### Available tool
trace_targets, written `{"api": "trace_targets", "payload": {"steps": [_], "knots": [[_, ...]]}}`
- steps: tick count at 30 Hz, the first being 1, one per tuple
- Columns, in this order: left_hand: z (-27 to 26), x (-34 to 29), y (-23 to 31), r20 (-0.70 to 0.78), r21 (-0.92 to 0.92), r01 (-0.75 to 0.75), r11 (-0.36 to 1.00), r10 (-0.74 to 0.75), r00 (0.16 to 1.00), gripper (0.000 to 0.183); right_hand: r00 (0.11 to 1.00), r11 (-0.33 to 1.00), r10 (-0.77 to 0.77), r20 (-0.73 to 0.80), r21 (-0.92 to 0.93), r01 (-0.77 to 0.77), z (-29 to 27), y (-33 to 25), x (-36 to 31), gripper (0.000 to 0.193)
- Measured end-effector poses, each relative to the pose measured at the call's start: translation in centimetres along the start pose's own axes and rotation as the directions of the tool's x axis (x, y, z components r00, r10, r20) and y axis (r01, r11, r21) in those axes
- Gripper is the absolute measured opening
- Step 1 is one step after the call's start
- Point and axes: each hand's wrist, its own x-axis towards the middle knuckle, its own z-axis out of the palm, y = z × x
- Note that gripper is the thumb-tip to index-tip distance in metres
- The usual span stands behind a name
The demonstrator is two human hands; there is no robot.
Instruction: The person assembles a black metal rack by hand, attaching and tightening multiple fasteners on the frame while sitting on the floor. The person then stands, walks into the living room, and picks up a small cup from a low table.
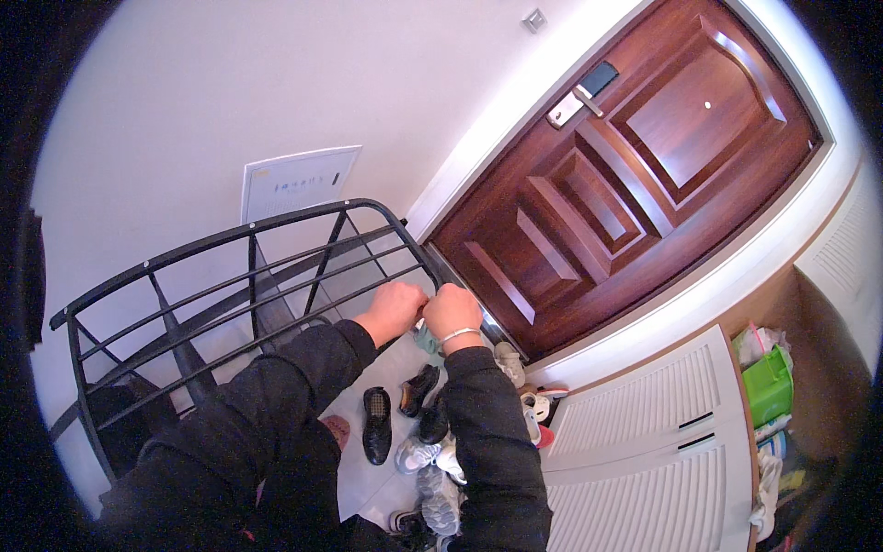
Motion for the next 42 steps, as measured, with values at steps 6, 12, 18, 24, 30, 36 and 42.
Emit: {"api": "trace_targets", "payload": {"steps": [6,12,18,24,30,36,42], "knots": [[0.4,0.2,-0.3,0.015,0.009,-0.053,0.999,0.052,0.999,0.013,0.832,0.835,-0.546,-0.098,0.02,0.551,-2.9,4.1,0.3,0.019],[-0.1,0.2,-0.3,0.008,-0.011,-0.097,0.995,0.097,0.995,0.014,0.522,0.544,-0.839,-0.157,-0.184,0.819,-3.4,5.4,1.0,0.01],[-0.4,0.3,-0.2,0.039,0.023,-0.09,0.996,0.089,0.995,0.015,0.325,0.297,-0.945,0.022,-0.356,0.886,-3.0,5.4,2.9,0.006],[0.0,0.3,-0.7,0.001,-0.039,-0.121,0.992,0.121,0.993,0.017,0.28,0.199,-0.944,0.174,-0.378,0.904,-2.7,5.4,3.6,0.009],[-0.5,0.2,-0.5,0.014,-0.029,-0.134,0.991,0.134,0.991,0.021,0.329,0.28,-0.938,0.111,-0.315,0.907,-2.1,5.1,3.0,0.007],[-1.0,0.3,-0.2,0.022,-0.026,-0.177,0.984,0.178,0.984,0.018,0.305,0.292,-0.952,0.007,-0.261,0.92,-2.0,5.4,3.0,0.008],[-1.0,0.5,-0.2,0.022,-0.013,-0.257,0.966,0.257,0.966,0.016,0.32,0.31,-0.947,0.014,-0.207,0.928,-2.4,7.0,3.5,0.009]]}}
